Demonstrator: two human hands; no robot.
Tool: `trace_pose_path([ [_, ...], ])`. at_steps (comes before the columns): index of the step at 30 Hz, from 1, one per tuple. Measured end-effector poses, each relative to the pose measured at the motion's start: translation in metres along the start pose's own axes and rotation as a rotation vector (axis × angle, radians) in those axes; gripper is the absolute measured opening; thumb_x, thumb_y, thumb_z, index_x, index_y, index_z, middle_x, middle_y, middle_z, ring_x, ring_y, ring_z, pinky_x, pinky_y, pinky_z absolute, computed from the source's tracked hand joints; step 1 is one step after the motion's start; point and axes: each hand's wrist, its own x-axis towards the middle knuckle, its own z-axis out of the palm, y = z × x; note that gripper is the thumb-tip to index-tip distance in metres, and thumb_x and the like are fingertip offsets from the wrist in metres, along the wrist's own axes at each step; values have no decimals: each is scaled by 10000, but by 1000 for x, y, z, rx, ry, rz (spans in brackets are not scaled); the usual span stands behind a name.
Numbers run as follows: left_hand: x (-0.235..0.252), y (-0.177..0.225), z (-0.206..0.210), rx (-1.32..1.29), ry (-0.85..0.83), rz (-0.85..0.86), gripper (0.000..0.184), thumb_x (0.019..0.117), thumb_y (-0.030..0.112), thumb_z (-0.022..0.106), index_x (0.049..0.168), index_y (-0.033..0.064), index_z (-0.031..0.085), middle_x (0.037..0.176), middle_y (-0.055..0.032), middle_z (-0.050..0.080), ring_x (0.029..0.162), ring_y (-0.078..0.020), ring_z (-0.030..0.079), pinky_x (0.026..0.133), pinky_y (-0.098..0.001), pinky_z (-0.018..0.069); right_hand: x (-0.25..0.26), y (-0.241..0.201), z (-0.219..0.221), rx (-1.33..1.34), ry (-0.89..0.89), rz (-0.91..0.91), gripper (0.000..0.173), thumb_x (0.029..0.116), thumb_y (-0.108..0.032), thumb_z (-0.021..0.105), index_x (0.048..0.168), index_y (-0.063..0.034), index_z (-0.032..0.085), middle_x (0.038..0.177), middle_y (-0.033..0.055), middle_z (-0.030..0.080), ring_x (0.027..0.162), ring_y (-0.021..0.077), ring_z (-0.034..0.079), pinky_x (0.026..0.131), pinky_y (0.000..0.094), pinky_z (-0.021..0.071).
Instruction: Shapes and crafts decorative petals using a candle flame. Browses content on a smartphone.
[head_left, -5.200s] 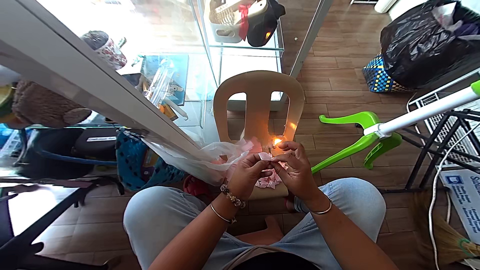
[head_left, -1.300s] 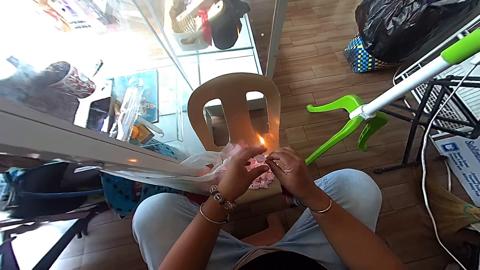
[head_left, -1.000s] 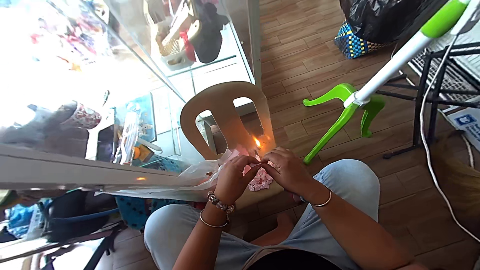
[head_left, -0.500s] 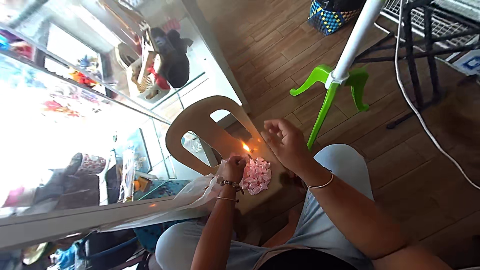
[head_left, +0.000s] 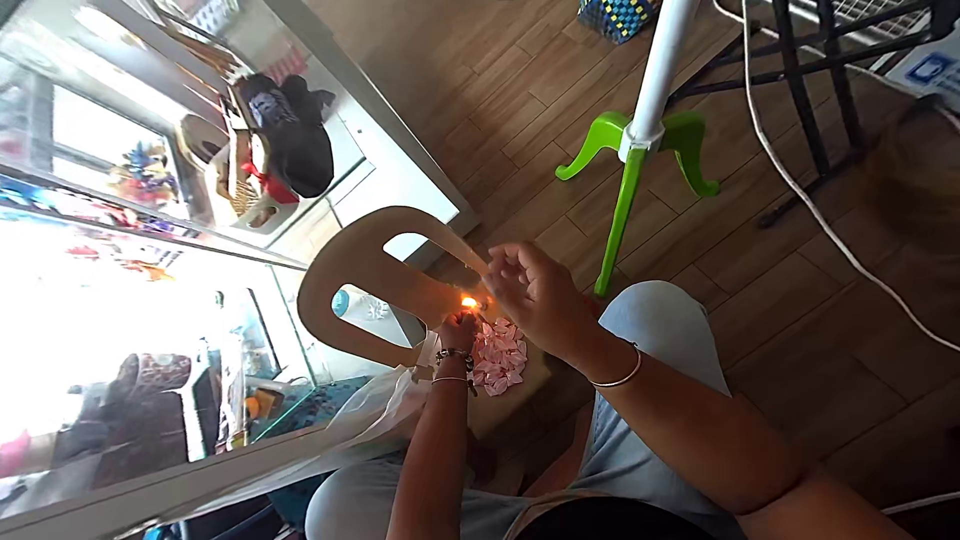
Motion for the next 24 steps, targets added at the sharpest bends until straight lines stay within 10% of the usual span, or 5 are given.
trace_pose_path([
  [24, -5, 14, 7, 9, 50, -25, 221, 1055, 166, 580, 1094, -31, 673, 916, -133, 643, 784, -175, 563, 784, -369, 482, -1, 0, -1, 4, -22, 5, 343, 1028, -197, 617, 1307, -1, 580, 1168, 126, 668, 1072, 216, 654, 923, 398, 549],
])
